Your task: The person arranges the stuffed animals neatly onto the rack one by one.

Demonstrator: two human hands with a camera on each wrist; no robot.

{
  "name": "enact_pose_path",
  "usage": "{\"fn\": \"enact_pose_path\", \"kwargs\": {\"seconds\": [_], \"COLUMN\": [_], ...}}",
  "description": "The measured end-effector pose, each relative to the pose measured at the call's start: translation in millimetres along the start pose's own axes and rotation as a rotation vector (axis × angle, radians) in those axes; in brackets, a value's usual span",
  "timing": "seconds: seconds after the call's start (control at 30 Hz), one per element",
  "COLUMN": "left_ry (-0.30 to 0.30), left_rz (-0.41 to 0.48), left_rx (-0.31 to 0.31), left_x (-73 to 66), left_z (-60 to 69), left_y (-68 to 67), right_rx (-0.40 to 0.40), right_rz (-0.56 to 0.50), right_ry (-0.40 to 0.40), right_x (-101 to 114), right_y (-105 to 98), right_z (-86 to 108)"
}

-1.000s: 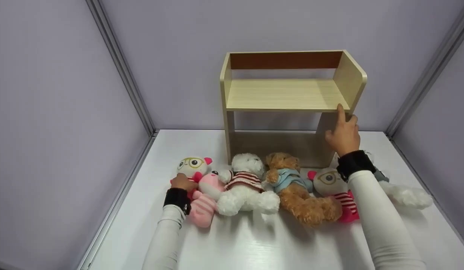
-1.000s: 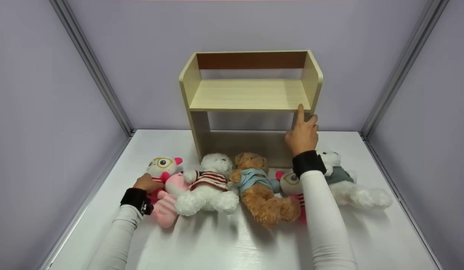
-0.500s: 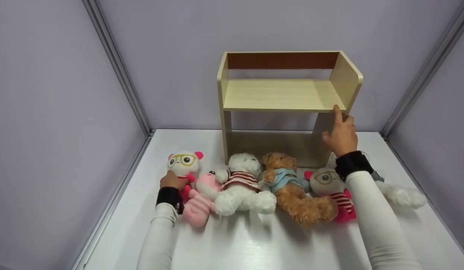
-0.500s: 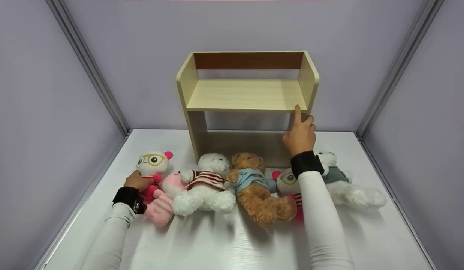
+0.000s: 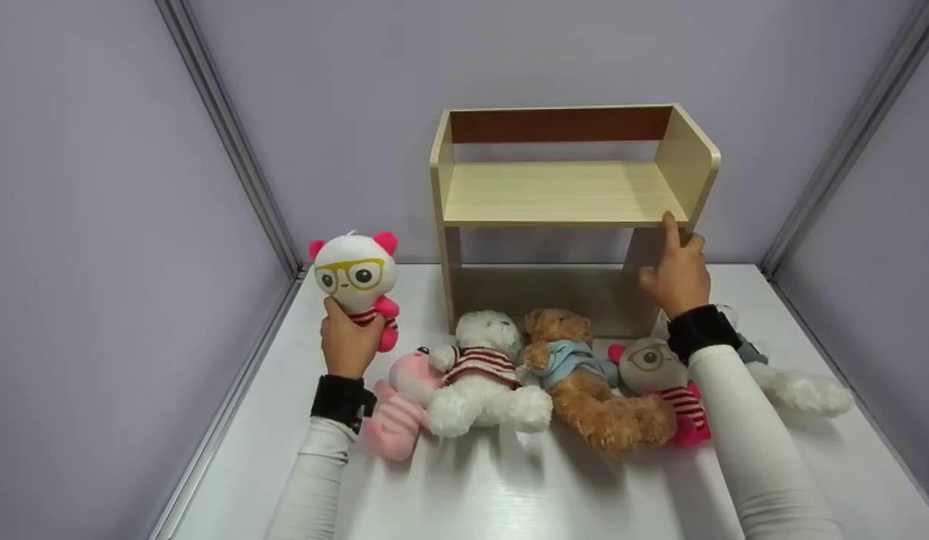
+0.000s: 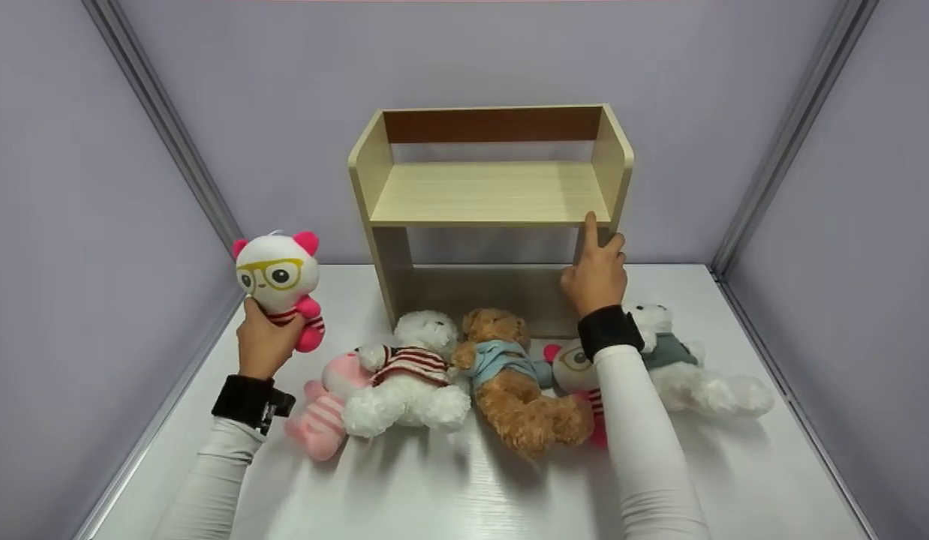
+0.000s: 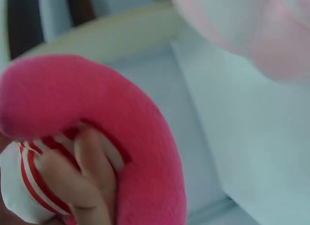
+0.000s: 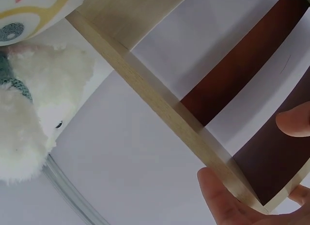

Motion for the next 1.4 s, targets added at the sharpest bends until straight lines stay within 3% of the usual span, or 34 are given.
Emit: {"fn": "enact_pose_path", "kwargs": {"seconds": [0.13, 0.33, 0.5, 0.67, 0.8, 0.9, 1.03, 1.17, 1.4], "left_ry": [0.127, 0.308, 0.406, 0.418, 0.404, 0.382, 0.299, 0.219, 0.224], "left_rz": [0.036, 0.082, 0.084, 0.005, -0.019, -0.022, -0.065, -0.142, -0.206], "left_rx": [-0.006, 0.003, 0.024, 0.027, 0.018, 0.003, -0.026, -0.049, -0.048], "left_x": [-56.8, -147.6, -210.2, -249.6, -267.9, -272.1, -260.5, -244.7, -247.5], "left_z": [18.0, 35.9, 27.7, 7.3, -14.1, -31.9, -52.4, -64.0, -71.9], "left_y": [4.9, 34.6, 59.0, 76.4, 89.9, 98.7, 106.0, 107.8, 111.5], "right_rx": [-0.008, -0.028, -0.041, -0.028, -0.037, -0.072, -0.091, -0.062, -0.058], "right_rz": [0.001, -0.002, -0.011, -0.011, -0.01, -0.002, 0.005, -0.003, 0.005], "right_ry": [0.002, 0.008, 0.033, 0.04, 0.03, 0.017, 0.005, 0.007, 0.04], "right_x": [3.3, 1.6, -0.7, 1.2, 1.5, 1.4, 3.7, 7.9, 10.6], "right_y": [1.1, -5.3, -8.7, -2.3, -2.4, -7.9, -9.7, -3.3, -10.6], "right_z": [2.2, 4.2, 5.4, 4.9, 6.3, 8.8, 13.5, 19.1, 28.5]}}
Point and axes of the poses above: each hand's wrist, its own z-axis away from the middle knuckle, its own y-axis out of the palm, x = y × z, the point moved 10 cm from there along -z, towards the middle knuckle, and after that the axes turned 15 degrees about x, right-handed, at the moved point
